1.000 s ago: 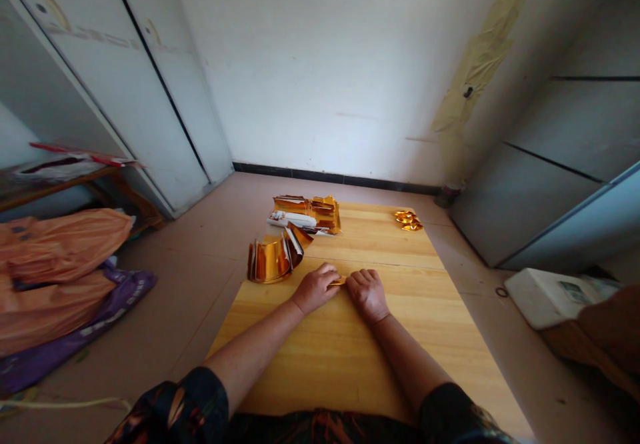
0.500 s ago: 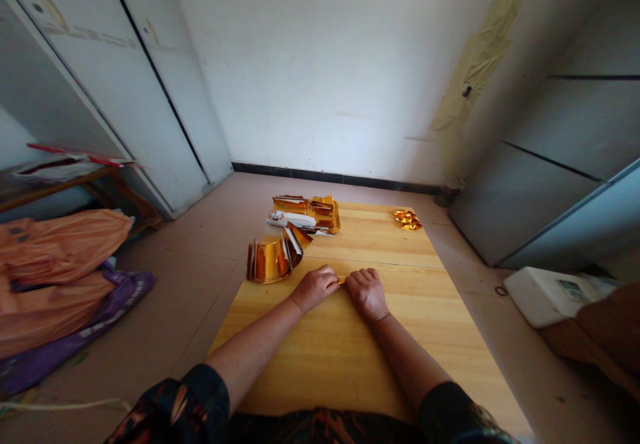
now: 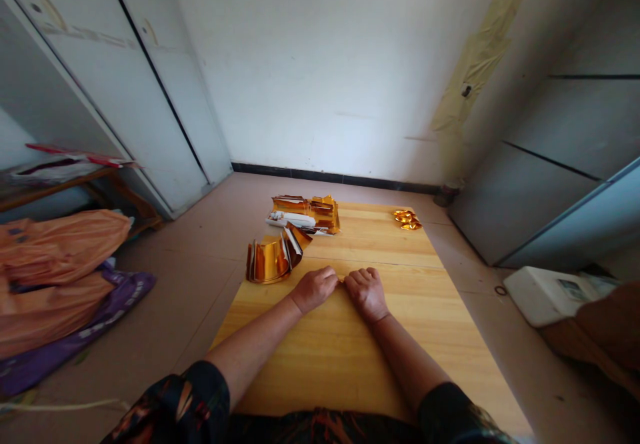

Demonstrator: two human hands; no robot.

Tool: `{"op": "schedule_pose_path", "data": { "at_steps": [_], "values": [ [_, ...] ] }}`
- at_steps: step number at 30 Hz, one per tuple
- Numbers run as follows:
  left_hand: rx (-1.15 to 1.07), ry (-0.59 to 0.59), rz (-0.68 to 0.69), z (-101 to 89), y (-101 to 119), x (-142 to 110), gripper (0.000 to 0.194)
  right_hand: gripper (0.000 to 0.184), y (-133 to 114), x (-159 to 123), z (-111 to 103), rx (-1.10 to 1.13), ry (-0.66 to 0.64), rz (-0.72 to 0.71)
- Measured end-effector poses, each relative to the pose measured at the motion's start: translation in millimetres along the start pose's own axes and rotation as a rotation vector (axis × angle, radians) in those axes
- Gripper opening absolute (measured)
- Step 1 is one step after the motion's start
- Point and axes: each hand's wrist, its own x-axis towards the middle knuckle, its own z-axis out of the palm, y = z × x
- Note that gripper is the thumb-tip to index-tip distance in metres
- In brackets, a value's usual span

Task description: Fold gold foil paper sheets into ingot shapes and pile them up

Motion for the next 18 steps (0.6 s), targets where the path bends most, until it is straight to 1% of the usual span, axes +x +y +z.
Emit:
{"op": "schedule_pose_path", "data": {
  "at_steps": [3, 7, 13, 18],
  "values": [
    [0.057, 0.007, 0.033, -5.0, 1, 2, 0.033, 0.023, 0, 1, -1, 0.007, -0.017, -0.019],
    [0.078, -0.007, 0.074, -9.9, 2, 4, 0.036, 0.024, 3, 2, 0, 0.021, -0.068, -0.066],
    [0.064, -0.071, 0.074, -10.7, 2, 2, 0.034, 0.022, 13, 3, -4, 0.065, -0.174, -0.222],
    [0.055, -0.139, 0.072, -8.5, 0, 0, 0.032, 0.020, 18, 2, -10, 0.044, -0.250, -0.300]
  ]
}}
